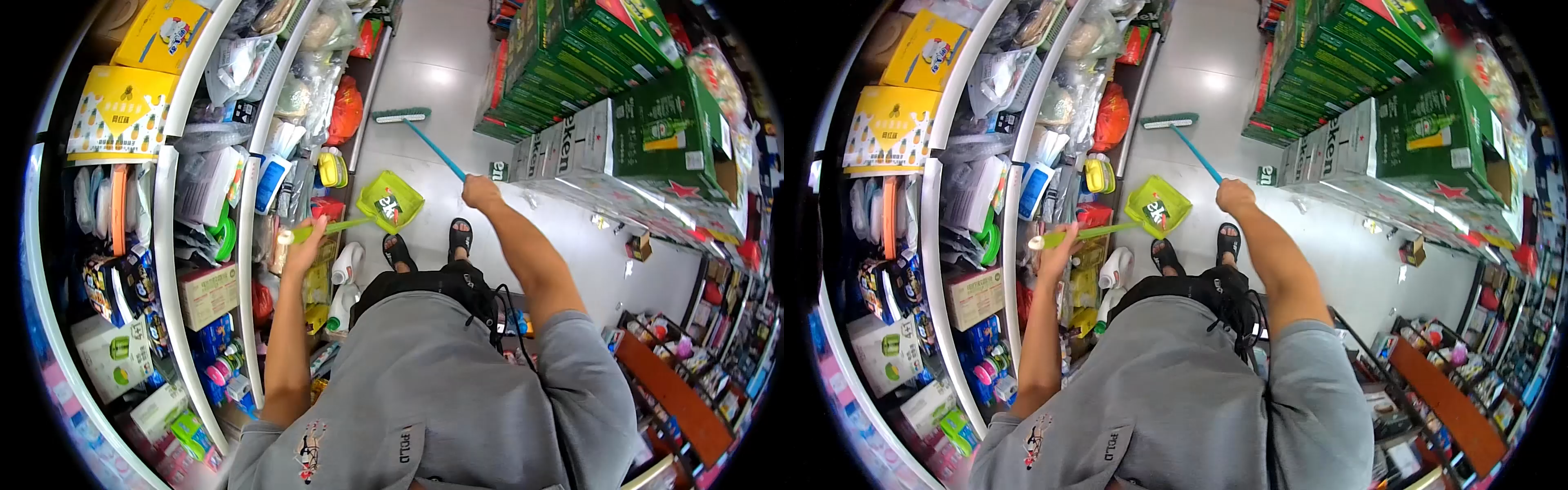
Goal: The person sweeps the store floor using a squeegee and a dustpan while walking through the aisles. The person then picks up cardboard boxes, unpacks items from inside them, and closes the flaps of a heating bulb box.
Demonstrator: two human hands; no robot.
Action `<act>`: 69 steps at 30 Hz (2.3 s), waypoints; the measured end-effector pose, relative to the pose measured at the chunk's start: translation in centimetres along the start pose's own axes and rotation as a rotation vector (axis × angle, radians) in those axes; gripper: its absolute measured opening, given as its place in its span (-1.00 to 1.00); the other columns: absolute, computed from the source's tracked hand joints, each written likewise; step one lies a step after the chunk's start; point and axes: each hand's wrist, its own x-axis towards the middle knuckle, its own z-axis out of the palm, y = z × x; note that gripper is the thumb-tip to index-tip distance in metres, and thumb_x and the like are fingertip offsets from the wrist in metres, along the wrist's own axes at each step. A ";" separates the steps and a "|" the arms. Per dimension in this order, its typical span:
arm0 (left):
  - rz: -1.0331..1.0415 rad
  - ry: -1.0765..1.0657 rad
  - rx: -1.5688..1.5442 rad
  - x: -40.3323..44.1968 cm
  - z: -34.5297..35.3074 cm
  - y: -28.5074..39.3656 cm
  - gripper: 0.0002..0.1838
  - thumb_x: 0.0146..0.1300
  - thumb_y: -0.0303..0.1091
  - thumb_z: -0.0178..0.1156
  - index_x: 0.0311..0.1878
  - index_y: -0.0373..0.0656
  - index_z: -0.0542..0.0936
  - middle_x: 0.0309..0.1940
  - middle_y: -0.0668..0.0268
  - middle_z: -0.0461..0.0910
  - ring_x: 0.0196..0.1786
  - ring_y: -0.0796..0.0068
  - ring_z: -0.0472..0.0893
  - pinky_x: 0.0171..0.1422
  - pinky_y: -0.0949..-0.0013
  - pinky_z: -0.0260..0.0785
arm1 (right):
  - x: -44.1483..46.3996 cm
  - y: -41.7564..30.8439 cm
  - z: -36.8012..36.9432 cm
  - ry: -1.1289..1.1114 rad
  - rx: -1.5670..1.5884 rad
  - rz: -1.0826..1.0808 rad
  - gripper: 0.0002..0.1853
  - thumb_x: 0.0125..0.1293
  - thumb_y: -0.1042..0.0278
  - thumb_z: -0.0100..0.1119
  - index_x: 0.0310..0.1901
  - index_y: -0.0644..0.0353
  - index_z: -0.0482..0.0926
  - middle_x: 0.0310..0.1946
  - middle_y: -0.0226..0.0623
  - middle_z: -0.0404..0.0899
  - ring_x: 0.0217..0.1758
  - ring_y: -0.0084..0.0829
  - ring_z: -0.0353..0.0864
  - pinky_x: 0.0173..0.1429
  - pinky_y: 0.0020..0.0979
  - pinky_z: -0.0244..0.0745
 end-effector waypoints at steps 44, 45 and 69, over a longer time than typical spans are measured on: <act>-0.077 0.302 -0.003 -7.1 2.5 -6.2 -0.58 0.21 0.06 0.24 -0.53 -0.09 0.50 -0.64 0.50 0.37 -0.55 0.64 0.31 -0.45 0.45 0.14 | -9.0 6.8 -2.1 -0.374 0.065 -0.250 -0.68 0.31 0.30 -0.13 -0.17 0.36 0.56 -0.63 -0.07 0.55 -0.66 -0.25 0.59 -0.65 -0.24 0.48; -0.129 0.312 -0.045 -7.7 2.6 -6.3 -0.57 0.20 0.07 0.25 -0.53 -0.10 0.50 -0.64 0.49 0.38 -0.55 0.64 0.31 -0.45 0.45 0.15 | -7.8 6.6 0.0 -0.313 -0.010 -0.308 -0.69 0.26 0.35 -0.13 -0.23 0.42 0.56 -0.58 0.00 0.58 -0.64 -0.20 0.61 -0.62 -0.22 0.50; -0.222 0.597 -0.203 -19.3 9.4 -9.3 -0.65 0.30 -0.02 0.17 -0.42 -0.10 0.51 -0.62 0.56 0.33 -0.54 0.74 0.25 -0.47 0.57 0.04 | -3.4 2.0 -9.4 -0.352 -0.331 -0.461 -0.73 0.19 0.42 -0.06 -0.32 0.45 0.59 -0.46 0.09 0.63 -0.55 -0.16 0.66 -0.45 -0.26 0.60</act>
